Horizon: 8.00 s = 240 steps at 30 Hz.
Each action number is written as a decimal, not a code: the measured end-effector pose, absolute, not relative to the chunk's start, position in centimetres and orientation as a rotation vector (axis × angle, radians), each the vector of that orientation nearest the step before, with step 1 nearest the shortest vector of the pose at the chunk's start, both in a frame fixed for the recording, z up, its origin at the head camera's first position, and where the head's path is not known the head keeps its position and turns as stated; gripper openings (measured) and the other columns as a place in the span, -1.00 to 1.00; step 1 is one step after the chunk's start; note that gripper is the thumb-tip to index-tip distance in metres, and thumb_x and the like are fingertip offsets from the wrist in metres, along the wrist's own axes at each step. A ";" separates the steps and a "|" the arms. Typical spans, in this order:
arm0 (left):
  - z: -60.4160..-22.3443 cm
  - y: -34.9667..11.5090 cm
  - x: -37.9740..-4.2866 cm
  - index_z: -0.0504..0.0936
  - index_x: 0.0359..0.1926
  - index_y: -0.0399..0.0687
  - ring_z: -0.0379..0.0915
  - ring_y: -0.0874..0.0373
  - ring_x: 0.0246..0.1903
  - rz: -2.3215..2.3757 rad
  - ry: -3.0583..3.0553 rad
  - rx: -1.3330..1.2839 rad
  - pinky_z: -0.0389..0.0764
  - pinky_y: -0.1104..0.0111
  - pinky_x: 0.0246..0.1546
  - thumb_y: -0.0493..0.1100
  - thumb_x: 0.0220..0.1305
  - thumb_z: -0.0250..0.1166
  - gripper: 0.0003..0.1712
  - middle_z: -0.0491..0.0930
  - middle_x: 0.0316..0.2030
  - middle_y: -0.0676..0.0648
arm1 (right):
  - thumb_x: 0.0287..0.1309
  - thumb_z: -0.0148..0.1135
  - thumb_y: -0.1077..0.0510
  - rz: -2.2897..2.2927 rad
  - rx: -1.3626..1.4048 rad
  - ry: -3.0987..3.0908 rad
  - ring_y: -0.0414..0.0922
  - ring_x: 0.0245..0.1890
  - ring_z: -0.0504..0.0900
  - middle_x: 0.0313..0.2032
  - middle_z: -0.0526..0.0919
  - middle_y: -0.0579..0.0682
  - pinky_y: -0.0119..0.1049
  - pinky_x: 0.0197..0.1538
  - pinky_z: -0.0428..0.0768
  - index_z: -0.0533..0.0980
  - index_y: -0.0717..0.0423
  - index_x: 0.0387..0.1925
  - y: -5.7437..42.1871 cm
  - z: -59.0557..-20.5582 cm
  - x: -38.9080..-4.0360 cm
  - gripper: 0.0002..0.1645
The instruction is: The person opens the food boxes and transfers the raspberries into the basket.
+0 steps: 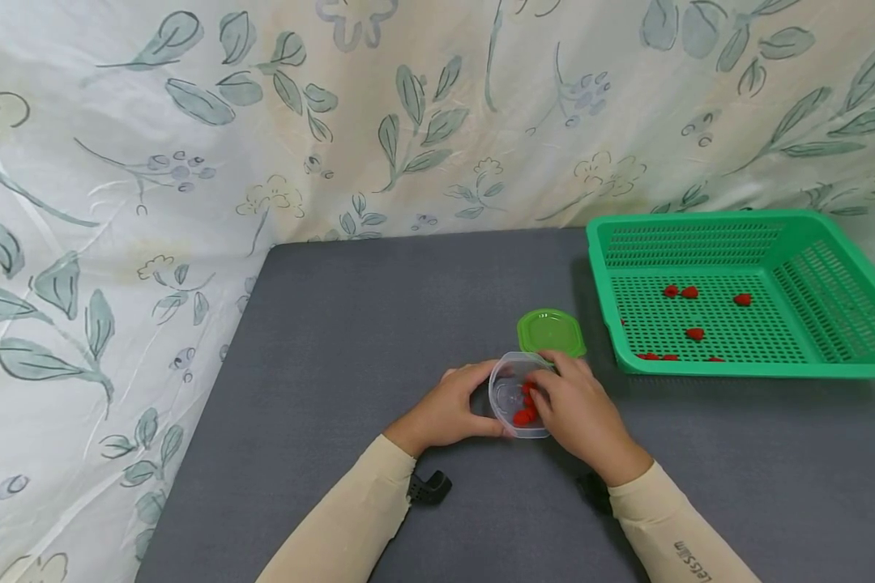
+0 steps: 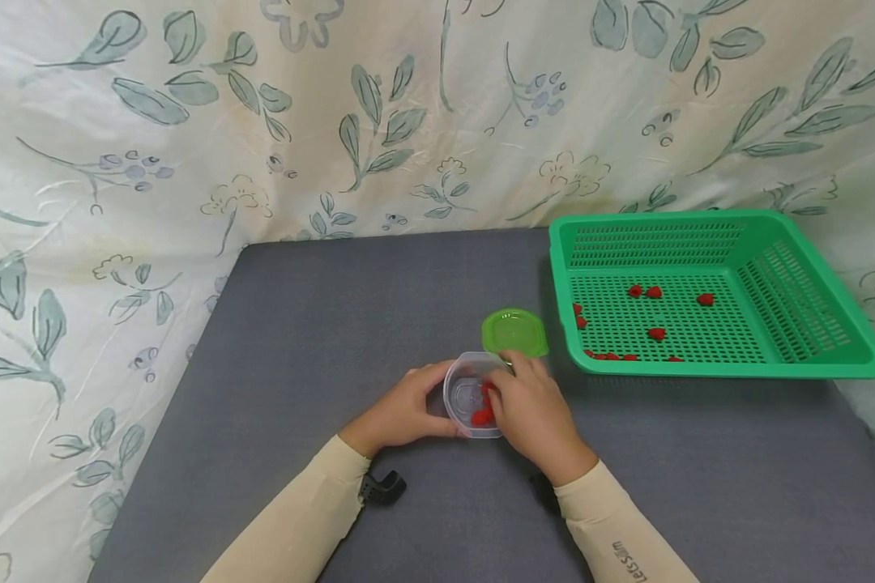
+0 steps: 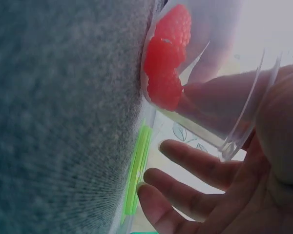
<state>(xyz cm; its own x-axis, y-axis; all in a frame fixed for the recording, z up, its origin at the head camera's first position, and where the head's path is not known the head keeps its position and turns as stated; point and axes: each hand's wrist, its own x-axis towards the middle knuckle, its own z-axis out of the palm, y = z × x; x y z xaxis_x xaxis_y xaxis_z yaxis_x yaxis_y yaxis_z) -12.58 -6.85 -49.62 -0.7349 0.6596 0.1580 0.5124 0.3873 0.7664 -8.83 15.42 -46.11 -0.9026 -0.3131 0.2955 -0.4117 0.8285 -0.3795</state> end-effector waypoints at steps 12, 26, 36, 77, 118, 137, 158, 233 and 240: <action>-49.5 -6.8 -12.6 0.28 0.37 0.23 0.29 0.40 0.10 1.258 2.488 1.079 0.15 0.19 0.17 0.29 -0.07 0.45 -0.02 0.40 0.19 0.22 | -0.01 0.44 0.15 0.586 0.529 -2.792 0.20 -0.03 0.45 0.05 0.51 0.17 0.15 -0.14 0.48 0.67 0.04 -0.30 15.4 -45.9 -8.8 -0.82; -49.4 -6.9 -12.5 0.27 0.38 0.25 0.24 0.42 0.15 1.269 2.482 1.068 0.14 0.16 0.19 0.30 -0.05 0.44 -0.02 0.38 0.21 0.23 | -0.07 0.51 0.08 0.611 0.529 -2.779 0.20 -0.06 0.47 0.05 0.53 0.16 0.10 -0.08 0.48 0.69 -0.02 -0.32 15.5 -46.0 -9.0 -0.79; -49.4 -6.9 -12.4 0.29 0.37 0.23 0.28 0.39 0.10 1.287 2.462 1.052 0.12 0.15 0.19 0.30 -0.06 0.45 -0.04 0.41 0.17 0.21 | -0.15 0.55 0.11 0.616 0.544 -2.703 0.15 -0.10 0.49 -0.05 0.57 0.14 0.04 -0.05 0.48 0.67 0.03 -0.45 15.4 -46.2 -9.1 -0.81; -49.4 -6.9 -12.5 0.31 0.35 0.24 0.28 0.34 0.16 1.280 2.475 1.088 0.14 0.16 0.17 0.31 -0.05 0.43 -0.06 0.41 0.19 0.22 | -0.03 0.47 0.18 0.918 0.565 -2.414 0.07 0.04 0.38 0.06 0.51 0.04 -0.05 0.00 0.36 0.69 0.11 -0.33 17.1 -44.2 -9.4 -0.83; -48.9 -7.0 -12.3 0.33 0.34 0.23 0.26 0.36 0.16 1.272 2.484 1.063 0.14 0.19 0.16 0.30 -0.07 0.45 -0.06 0.40 0.20 0.23 | -0.13 0.45 0.45 0.913 0.095 -2.028 0.24 -0.15 0.47 -0.15 0.59 0.25 -0.09 -0.07 0.23 0.66 0.39 -0.39 20.3 -41.0 -10.0 -0.83; -48.9 -7.0 -12.4 0.33 0.35 0.27 0.23 0.40 0.15 1.278 2.471 1.047 0.13 0.17 0.15 0.34 -0.07 0.42 -0.06 0.39 0.20 0.25 | 0.00 0.32 0.49 0.889 -0.021 -2.027 0.26 -0.14 0.46 -0.18 0.57 0.30 0.02 -0.01 0.21 0.62 0.44 -0.32 20.8 -40.5 -10.0 -0.87; -49.0 -7.0 -12.5 0.32 0.36 0.26 0.25 0.37 0.16 1.289 2.462 1.072 0.12 0.18 0.17 0.33 -0.06 0.42 -0.06 0.39 0.21 0.24 | -0.01 0.39 0.28 0.965 0.238 -2.064 0.12 -0.18 0.47 -0.08 0.60 0.12 -0.30 -0.18 0.26 0.65 0.26 -0.21 20.3 -42.4 -10.0 -0.74; -49.0 -7.0 -12.4 0.29 0.36 0.23 0.27 0.40 0.12 1.235 2.503 1.061 0.16 0.16 0.15 0.31 -0.09 0.46 -0.02 0.40 0.18 0.23 | -0.04 0.49 0.01 0.724 0.532 -2.880 0.12 0.00 0.42 0.08 0.47 0.14 0.05 0.00 0.46 0.64 0.03 -0.42 15.5 -45.7 -8.4 -0.78; -49.0 -7.0 -12.3 0.30 0.36 0.24 0.28 0.40 0.10 1.239 2.501 1.053 0.16 0.16 0.15 0.25 -0.09 0.49 -0.03 0.42 0.16 0.23 | -0.05 0.49 0.03 0.777 0.536 -2.788 0.11 0.00 0.41 0.09 0.46 0.10 0.03 -0.03 0.46 0.62 0.02 -0.43 15.7 -45.3 -8.5 -0.79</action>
